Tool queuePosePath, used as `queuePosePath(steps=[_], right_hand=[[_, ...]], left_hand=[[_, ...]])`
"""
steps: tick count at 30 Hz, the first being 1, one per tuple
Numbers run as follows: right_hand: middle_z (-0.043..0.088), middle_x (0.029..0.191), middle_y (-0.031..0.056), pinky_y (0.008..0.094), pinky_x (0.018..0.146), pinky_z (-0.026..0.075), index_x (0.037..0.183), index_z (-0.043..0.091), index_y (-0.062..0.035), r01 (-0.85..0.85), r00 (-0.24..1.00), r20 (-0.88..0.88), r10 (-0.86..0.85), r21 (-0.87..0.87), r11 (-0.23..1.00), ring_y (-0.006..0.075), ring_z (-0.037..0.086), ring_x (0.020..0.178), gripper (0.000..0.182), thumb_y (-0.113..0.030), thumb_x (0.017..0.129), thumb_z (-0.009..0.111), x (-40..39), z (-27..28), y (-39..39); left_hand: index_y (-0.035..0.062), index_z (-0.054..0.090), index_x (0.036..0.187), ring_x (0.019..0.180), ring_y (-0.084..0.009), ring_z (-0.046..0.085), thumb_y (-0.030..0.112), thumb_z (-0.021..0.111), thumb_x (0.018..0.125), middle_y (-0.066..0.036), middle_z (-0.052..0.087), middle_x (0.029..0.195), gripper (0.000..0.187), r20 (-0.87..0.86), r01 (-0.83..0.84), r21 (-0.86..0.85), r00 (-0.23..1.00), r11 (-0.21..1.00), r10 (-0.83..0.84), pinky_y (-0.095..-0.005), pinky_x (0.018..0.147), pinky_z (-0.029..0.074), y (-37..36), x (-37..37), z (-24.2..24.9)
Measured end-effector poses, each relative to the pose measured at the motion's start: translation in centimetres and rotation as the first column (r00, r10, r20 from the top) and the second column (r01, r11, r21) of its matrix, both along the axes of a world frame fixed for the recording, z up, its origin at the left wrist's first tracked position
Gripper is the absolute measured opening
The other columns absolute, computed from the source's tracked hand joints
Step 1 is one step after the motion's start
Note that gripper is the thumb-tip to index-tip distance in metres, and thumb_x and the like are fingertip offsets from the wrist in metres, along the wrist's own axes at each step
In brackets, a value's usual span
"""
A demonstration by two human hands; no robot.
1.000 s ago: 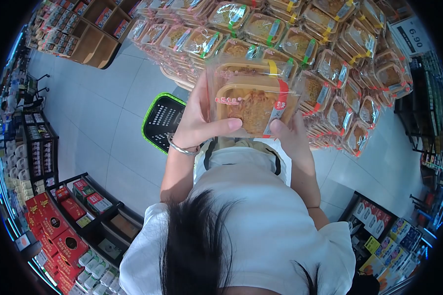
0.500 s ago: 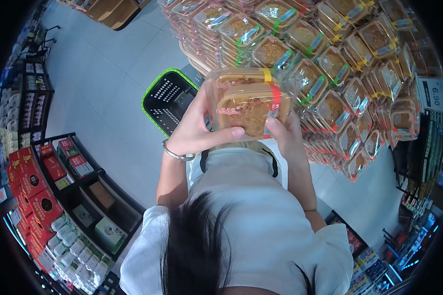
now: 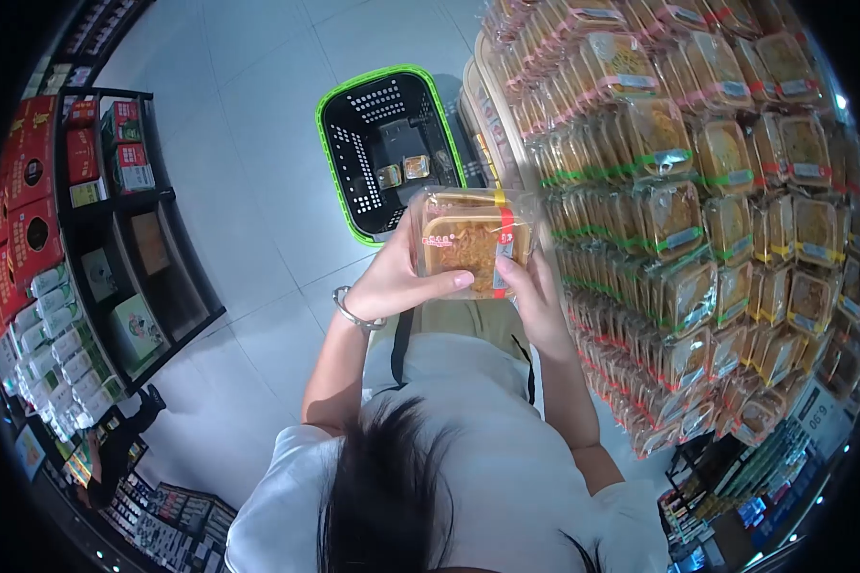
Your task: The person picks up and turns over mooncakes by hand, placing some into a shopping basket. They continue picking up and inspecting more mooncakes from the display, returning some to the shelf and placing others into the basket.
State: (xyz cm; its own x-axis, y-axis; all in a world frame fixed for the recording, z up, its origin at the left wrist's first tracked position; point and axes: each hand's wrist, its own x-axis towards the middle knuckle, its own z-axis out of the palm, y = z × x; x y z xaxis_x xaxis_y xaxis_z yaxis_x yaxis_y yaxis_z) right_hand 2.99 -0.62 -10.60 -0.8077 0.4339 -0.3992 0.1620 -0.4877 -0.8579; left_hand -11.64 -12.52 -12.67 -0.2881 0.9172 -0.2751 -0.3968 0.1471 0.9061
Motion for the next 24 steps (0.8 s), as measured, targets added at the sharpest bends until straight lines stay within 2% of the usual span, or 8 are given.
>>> queuePosePath(steps=[2,4,6,8,12,15,18,24], right_hand=[[0.044,0.127,0.0100,0.0312,0.102,0.029,0.133,0.031,0.0011,-0.028,0.999,0.037,0.029,-0.013,1.000,0.0165,0.040,0.119,0.048,-0.013,0.091,0.048,-0.9,-1.8,-0.1],[0.043,0.129,0.0108,0.0315,0.103,0.027,0.134,0.031,0.0013,-0.049,0.993,0.103,0.053,-0.044,0.998,0.0173,0.039,0.122,0.049,-0.014,0.090,0.049,-1.8,-4.2,0.0],[0.043,0.130,0.0109,0.0318,0.103,0.027,0.135,0.030,0.0015,-0.087,0.986,0.138,0.091,-0.035,0.996,0.0172,0.038,0.122,0.052,-0.016,0.090,0.049,-2.7,-7.0,-0.1],[0.043,0.130,0.0107,0.0322,0.103,0.027,0.135,0.030,0.0016,-0.113,0.965,0.221,0.139,-0.128,0.985,0.0175,0.038,0.122,0.052,-0.019,0.091,0.048,-3.7,-10.2,0.1],[0.045,0.128,0.0097,0.0312,0.102,0.028,0.132,0.035,0.0012,-0.144,0.941,0.276,0.194,-0.190,0.971,0.0173,0.040,0.120,0.049,-0.021,0.091,0.047,-6.8,-16.9,0.1],[0.049,0.124,0.0070,0.0323,0.099,0.031,0.128,0.041,-0.0019,-0.105,0.916,0.331,0.225,-0.345,0.933,0.0164,0.043,0.117,0.046,-0.027,0.090,0.047,-8.6,-24.6,-0.5],[0.049,0.123,0.0082,0.0313,0.099,0.030,0.127,0.041,-0.0004,-0.112,0.948,0.231,0.220,-0.404,0.908,0.0146,0.043,0.115,0.046,-0.025,0.090,0.049,-10.4,-32.3,-0.7],[0.054,0.110,0.0074,0.0262,0.091,0.036,0.116,0.048,-0.0005,-0.098,0.931,0.331,0.152,-0.174,0.980,0.0129,0.049,0.104,0.036,-0.024,0.089,0.051,-14.6,-45.5,-0.8]], left_hand=[[-0.0036,0.022,0.135,0.122,-0.0168,0.037,0.015,0.077,0.070,-0.010,0.039,0.129,0.087,0.101,-0.080,-0.101,0.991,0.992,0.090,-0.0324,0.102,0.033,-0.3,0.0,-1.9],[-0.0069,0.018,0.134,0.122,-0.0186,0.037,0.016,0.077,0.070,-0.013,0.038,0.129,0.090,0.105,-0.110,-0.052,0.988,0.993,0.115,-0.0327,0.101,0.034,-0.6,-0.7,-3.5],[-0.0090,0.014,0.133,0.122,-0.0200,0.037,0.015,0.077,0.071,-0.016,0.037,0.128,0.092,-0.071,-0.181,-0.124,0.982,0.976,0.173,-0.0334,0.101,0.034,-1.4,-0.9,-6.6],[-0.0095,0.013,0.132,0.122,-0.0205,0.036,0.015,0.077,0.071,-0.018,0.035,0.130,0.092,-0.030,-0.216,-0.139,0.976,0.966,0.214,-0.0331,0.101,0.033,-1.7,-1.5,-8.9],[-0.0097,0.021,0.126,0.121,-0.0192,0.037,0.017,0.077,0.072,-0.017,0.038,0.127,0.082,0.065,-0.313,-0.242,0.939,0.918,0.337,-0.0328,0.102,0.033,-2.5,-3.1,-15.3],[-0.0066,0.026,0.125,0.114,-0.0169,0.044,0.013,0.076,0.073,-0.013,0.044,0.121,0.074,-0.076,-0.357,-0.255,0.934,0.899,0.349,-0.0331,0.095,0.042,-3.3,-4.4,-22.3],[-0.0065,0.027,0.125,0.112,-0.0177,0.047,0.015,0.077,0.071,-0.014,0.046,0.119,0.076,0.124,-0.370,-0.369,0.889,0.852,0.440,-0.0326,0.093,0.044,-3.4,-6.2,-29.0],[-0.0061,0.032,0.124,0.108,-0.0173,0.052,0.017,0.081,0.066,-0.013,0.052,0.116,0.078,0.201,-0.326,-0.553,0.841,0.767,0.503,-0.0307,0.092,0.044,-3.2,-9.2,-45.4]])
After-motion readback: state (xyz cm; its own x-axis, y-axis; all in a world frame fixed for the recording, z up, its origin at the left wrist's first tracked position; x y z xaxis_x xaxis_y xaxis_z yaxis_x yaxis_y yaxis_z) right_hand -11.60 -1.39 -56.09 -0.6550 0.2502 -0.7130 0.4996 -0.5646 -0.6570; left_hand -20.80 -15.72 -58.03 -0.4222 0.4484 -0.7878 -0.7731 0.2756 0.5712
